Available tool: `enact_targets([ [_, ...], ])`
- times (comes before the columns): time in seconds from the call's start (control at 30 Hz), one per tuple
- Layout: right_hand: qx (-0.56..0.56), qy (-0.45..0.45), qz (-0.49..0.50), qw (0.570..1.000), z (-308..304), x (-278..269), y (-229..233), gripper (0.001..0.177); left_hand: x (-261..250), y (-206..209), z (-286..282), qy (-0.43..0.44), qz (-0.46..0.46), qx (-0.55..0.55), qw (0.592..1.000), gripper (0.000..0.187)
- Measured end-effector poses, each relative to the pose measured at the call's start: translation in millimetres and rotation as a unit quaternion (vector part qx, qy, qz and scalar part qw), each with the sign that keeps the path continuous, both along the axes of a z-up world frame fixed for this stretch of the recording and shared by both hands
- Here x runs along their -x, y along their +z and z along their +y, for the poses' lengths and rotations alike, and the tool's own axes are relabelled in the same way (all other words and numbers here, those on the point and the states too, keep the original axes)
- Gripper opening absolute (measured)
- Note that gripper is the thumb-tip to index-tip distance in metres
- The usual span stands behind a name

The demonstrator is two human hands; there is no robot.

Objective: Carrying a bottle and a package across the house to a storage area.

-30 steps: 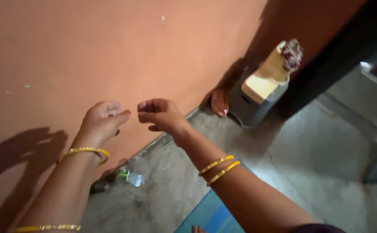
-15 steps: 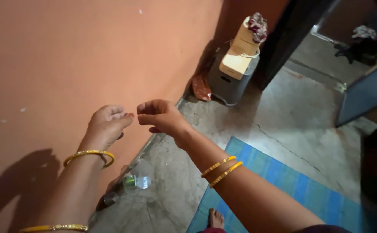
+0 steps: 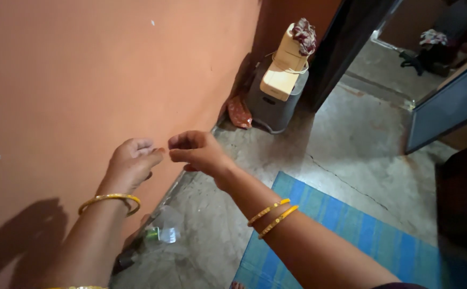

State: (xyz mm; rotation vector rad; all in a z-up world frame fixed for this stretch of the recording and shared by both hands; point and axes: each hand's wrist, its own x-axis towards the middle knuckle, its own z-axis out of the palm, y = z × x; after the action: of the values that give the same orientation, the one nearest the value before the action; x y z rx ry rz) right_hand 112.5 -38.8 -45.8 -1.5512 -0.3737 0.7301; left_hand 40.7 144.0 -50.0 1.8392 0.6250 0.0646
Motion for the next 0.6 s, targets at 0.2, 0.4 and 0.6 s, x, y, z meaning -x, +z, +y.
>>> enact_targets([
  [0.2, -0.021, 0.027, 0.026, 0.999, 2.7, -9.1, -16.1, 0.031, -0.8, -21.1, 6.1, 0.032, 0.01, -0.003, 0.999, 0.061],
  [0.4, 0.003, 0.048, 0.047, 0.998, 6.9, 0.2, -39.5, 0.03, 17.7, -52.6, 14.4, 0.05, 0.024, 0.012, 0.998, 0.065],
  [0.6, 0.004, 0.068, 0.043, 0.997, 19.8, 16.5, -55.9, 0.032, 34.3, -82.3, 33.1, 0.07, 0.024, 0.024, 0.997, 0.066],
])
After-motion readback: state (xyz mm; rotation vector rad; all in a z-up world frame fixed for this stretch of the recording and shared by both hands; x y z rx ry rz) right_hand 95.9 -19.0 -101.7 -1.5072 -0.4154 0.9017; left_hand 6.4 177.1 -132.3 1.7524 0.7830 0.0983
